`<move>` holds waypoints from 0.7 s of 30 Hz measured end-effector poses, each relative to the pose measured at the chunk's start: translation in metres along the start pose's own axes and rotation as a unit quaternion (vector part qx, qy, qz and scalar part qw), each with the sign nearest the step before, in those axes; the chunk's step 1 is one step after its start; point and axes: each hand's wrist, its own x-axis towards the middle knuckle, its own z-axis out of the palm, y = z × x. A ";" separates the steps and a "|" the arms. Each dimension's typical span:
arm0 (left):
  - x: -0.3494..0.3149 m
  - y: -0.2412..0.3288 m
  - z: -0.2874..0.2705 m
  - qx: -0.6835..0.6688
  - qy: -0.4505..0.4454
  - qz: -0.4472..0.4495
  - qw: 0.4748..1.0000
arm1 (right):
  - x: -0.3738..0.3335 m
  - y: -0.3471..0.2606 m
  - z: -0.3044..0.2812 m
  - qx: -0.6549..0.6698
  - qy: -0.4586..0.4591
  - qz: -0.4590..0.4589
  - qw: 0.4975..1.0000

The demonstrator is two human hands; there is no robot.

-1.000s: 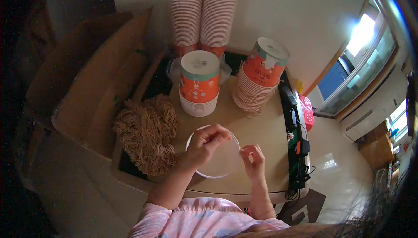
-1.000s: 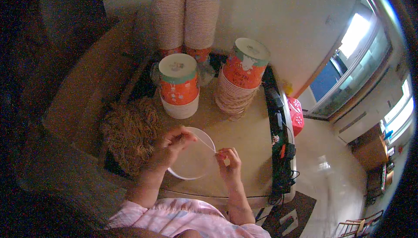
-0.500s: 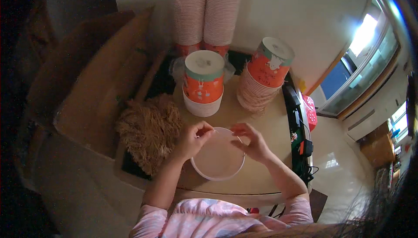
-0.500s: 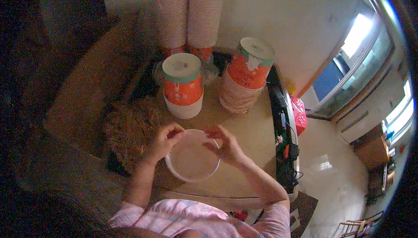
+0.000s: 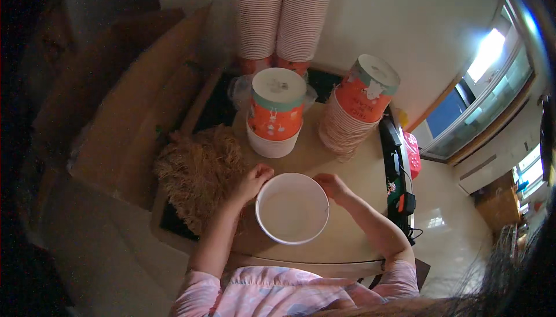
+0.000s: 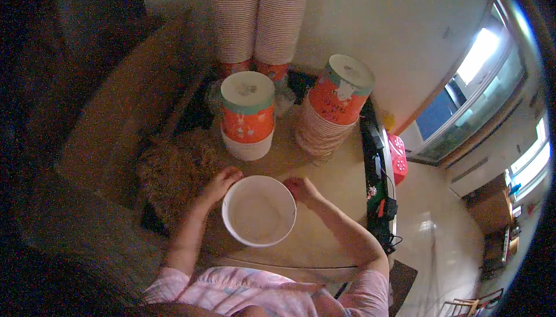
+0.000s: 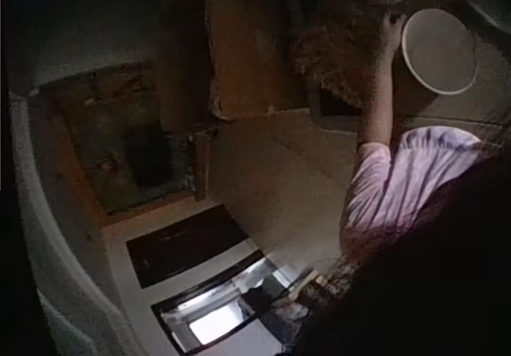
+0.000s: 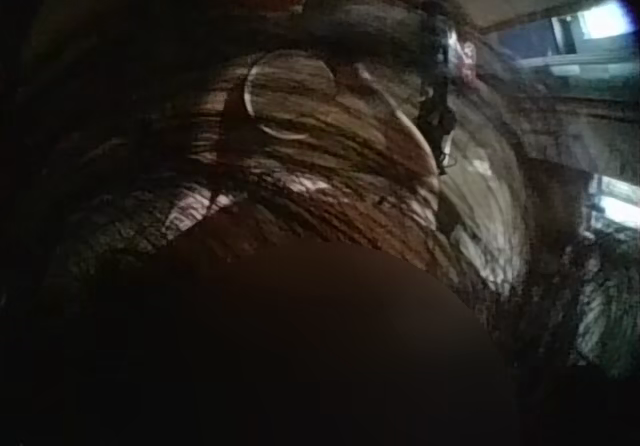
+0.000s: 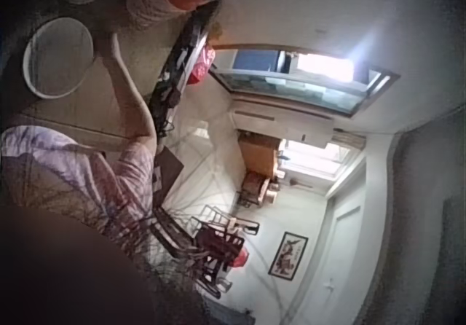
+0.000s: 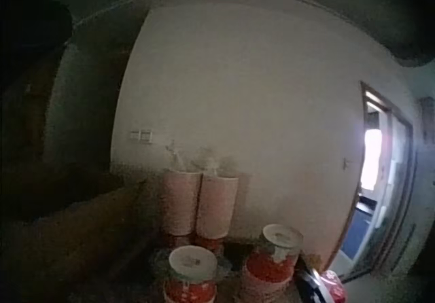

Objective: Threading a thin string through a pre-punched hole in the side of a large paper container to create a handle.

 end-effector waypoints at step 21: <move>-0.075 0.095 0.004 0.062 0.064 0.294 0.952 | -0.134 -0.195 -0.149 -0.286 0.386 -0.466 0.743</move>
